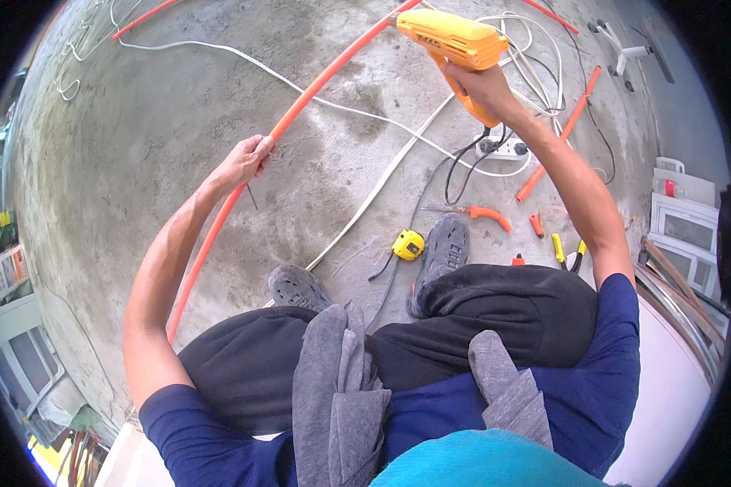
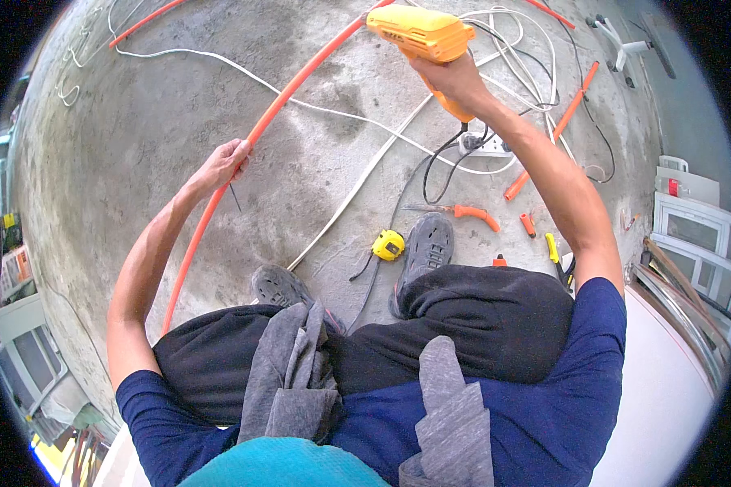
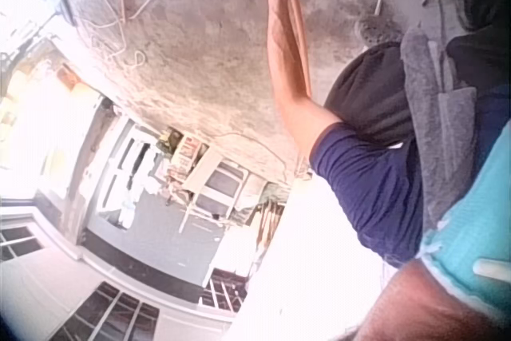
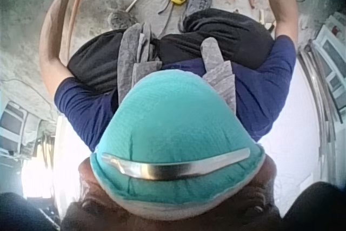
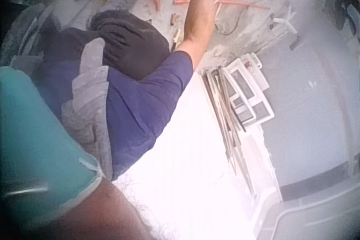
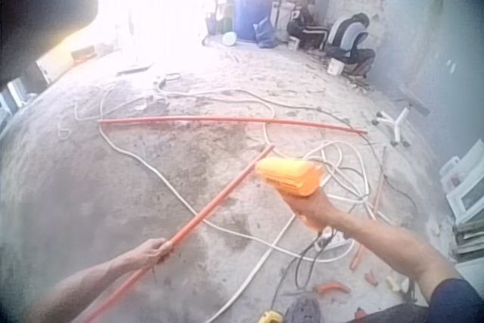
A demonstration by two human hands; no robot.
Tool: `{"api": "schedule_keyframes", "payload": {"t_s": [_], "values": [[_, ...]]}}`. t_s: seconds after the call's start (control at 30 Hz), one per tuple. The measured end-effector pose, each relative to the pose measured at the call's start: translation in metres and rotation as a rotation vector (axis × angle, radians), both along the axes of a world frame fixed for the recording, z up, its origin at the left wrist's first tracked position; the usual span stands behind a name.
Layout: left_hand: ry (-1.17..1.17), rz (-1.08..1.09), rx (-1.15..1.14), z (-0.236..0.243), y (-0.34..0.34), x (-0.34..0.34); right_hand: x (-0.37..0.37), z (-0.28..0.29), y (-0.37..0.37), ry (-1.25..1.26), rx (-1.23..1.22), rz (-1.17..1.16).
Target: The person heats a pipe using a heat gun, bends the heated pipe by hand, and cuts it using pliers.
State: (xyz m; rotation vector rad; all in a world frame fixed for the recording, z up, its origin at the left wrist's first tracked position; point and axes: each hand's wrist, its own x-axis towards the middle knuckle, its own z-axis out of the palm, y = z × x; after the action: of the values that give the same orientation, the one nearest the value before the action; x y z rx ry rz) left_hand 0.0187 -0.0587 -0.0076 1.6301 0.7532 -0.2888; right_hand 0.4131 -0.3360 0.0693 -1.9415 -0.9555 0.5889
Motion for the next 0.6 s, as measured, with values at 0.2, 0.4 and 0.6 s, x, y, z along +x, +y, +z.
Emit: {"api": "schedule_keyframes", "payload": {"t_s": [0.2, 0.4, 0.6], "values": [[0.005, -0.023, 0.028, 0.004, 0.001, -0.001, -0.034, 0.003, 0.004, 0.057, -0.052, 0.048], [0.007, -0.016, 0.014, 0.002, 0.002, 0.001, -0.047, -0.001, 0.007, 0.064, -0.212, 0.097], [-0.012, -0.013, -0.029, -0.001, 0.004, 0.002, -0.065, -0.010, 0.008, 0.044, -0.089, 0.160]]}}
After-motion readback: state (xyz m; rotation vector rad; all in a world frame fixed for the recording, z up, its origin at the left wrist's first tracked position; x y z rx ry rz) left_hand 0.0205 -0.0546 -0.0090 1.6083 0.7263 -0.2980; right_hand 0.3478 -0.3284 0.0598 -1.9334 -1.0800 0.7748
